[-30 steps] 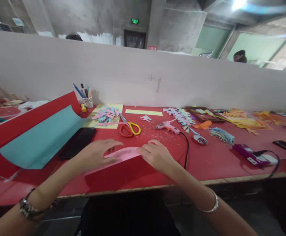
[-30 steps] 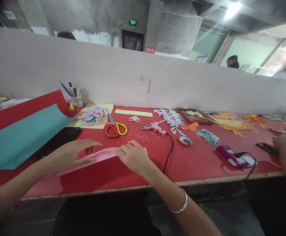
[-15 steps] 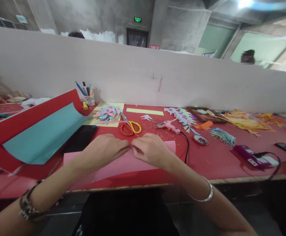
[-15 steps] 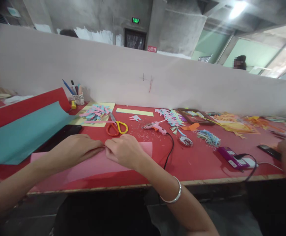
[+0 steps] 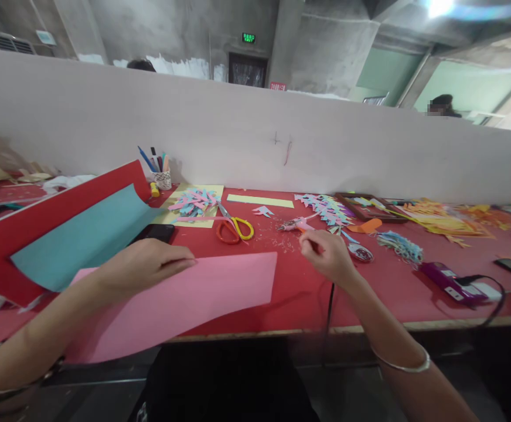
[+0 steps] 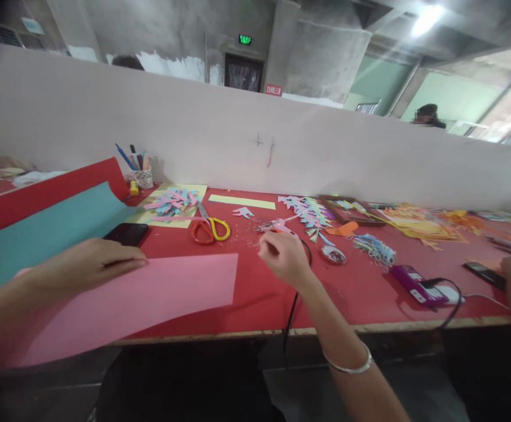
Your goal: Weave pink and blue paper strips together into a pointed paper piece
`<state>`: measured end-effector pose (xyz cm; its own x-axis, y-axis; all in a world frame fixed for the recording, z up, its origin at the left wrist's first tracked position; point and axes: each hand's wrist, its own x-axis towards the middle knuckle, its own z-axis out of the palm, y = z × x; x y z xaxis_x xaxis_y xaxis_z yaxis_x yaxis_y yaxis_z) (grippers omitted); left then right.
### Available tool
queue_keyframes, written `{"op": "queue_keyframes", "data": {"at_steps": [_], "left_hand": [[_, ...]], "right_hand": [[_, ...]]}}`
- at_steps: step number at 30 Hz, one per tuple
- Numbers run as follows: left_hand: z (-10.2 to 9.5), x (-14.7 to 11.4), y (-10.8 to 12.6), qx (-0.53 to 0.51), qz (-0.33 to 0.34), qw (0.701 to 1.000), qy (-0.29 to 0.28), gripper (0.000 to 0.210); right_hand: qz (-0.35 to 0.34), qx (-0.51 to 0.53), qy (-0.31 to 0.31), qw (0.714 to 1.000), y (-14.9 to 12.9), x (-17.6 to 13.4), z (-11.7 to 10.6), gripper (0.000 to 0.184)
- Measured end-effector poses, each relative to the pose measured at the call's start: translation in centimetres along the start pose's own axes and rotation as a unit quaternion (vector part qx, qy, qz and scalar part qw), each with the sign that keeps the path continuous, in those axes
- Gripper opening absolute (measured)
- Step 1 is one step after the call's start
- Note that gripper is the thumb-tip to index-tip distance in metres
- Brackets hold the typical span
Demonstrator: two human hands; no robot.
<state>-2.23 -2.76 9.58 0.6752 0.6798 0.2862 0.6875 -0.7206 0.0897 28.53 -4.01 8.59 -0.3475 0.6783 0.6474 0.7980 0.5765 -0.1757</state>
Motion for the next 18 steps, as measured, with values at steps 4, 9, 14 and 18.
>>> {"op": "queue_keyframes", "data": {"at_steps": [4, 9, 14, 18], "left_hand": [[-0.2, 0.7, 1.2, -0.017, 0.026, 0.998, -0.060, 0.042], [0.0, 1.3, 2.7, 0.003, 0.007, 0.999, -0.033, 0.035], [0.6, 1.9, 3.4, 0.056, 0.026, 0.998, -0.031, 0.042], [0.1, 1.2, 1.9, 0.008, 0.018, 0.999, -0.050, 0.046]], "right_hand": [[-0.107, 0.033, -0.118, 0.987, -3.5, 1.5, 0.9, 0.018], [-0.081, 0.028, -0.261, 0.962, -5.4, 2.6, 2.3, 0.026], [-0.091, 0.100, -0.266, 0.954, -5.0, 3.2, 2.1, 0.027], [-0.085, 0.159, -0.261, 0.948, -3.7, 2.9, 0.9, 0.029]]}}
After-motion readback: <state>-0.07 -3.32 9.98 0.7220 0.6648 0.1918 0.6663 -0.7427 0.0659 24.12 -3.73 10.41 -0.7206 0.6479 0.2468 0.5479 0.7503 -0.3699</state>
